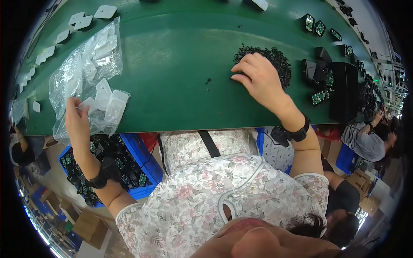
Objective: Manually assembling small electronic parts by inserting components into plastic casings on a factory production line.
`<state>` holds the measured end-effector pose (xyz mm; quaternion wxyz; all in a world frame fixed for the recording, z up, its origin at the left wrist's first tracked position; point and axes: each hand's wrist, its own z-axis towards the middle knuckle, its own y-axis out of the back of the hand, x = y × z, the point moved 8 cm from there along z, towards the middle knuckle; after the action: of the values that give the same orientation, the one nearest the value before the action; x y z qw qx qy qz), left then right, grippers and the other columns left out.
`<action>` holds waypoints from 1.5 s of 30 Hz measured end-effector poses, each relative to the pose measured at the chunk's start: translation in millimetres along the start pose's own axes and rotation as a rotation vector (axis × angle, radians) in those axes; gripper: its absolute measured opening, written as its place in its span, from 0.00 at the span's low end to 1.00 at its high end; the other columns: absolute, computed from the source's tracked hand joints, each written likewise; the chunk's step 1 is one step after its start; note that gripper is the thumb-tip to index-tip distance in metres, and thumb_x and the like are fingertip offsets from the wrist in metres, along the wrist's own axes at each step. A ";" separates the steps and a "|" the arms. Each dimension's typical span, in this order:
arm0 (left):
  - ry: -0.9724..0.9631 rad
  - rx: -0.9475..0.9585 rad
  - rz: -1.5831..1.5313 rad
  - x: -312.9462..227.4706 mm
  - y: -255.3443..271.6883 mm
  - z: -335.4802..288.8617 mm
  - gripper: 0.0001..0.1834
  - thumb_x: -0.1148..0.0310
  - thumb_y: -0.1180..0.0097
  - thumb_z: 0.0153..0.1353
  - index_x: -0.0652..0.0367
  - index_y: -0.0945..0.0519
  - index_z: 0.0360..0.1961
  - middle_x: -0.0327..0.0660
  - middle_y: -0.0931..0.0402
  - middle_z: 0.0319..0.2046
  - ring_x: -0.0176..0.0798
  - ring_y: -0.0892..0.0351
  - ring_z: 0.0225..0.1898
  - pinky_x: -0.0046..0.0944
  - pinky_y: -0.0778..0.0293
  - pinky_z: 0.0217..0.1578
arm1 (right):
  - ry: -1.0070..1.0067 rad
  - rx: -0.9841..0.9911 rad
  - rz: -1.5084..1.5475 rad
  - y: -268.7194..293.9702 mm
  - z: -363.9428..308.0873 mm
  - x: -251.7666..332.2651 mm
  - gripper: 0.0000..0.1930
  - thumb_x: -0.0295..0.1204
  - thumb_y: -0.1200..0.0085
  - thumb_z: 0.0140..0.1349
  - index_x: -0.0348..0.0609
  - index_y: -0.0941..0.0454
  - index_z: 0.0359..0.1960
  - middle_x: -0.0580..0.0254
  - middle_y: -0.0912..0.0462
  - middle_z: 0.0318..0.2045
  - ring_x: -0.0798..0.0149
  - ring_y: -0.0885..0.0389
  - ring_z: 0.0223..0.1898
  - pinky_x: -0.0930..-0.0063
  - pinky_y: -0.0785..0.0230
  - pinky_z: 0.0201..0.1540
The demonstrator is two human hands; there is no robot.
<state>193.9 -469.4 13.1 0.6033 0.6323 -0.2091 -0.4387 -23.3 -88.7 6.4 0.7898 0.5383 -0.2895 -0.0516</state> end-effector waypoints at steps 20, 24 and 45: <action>-0.614 -0.041 -0.842 -278.7 -68.9 -5.3 0.14 0.82 0.43 0.52 0.56 0.21 0.39 0.42 0.29 0.28 0.43 0.24 0.25 0.38 0.28 0.24 | -0.423 -0.104 1.178 -9.2 31.4 -2.4 0.12 0.19 0.46 0.61 0.36 0.29 0.46 0.63 0.24 0.35 0.73 0.24 0.36 0.81 0.30 0.39; -0.560 -0.002 -0.806 -280.5 -77.4 0.1 0.12 0.81 0.42 0.52 0.57 0.21 0.38 0.41 0.29 0.26 0.42 0.24 0.23 0.38 0.29 0.22 | -0.369 -0.061 1.096 -15.1 34.8 -5.0 0.10 0.20 0.47 0.61 0.36 0.31 0.43 0.63 0.24 0.36 0.73 0.24 0.37 0.81 0.30 0.39; 0.092 0.432 -1.617 -265.8 -122.0 -3.3 0.12 0.81 0.52 0.63 0.70 0.32 0.48 0.45 0.25 0.35 0.38 0.18 0.36 0.33 0.20 0.39 | -0.419 -0.186 0.713 -1.1 30.4 -3.3 0.03 0.23 0.42 0.57 0.38 0.23 0.31 0.74 0.28 0.27 0.82 0.37 0.24 0.86 0.43 0.27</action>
<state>24.0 -233.9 -22.3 -0.0237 0.7063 0.2543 -0.6602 -41.4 -112.7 11.8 0.7274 0.3089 -0.6060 0.0906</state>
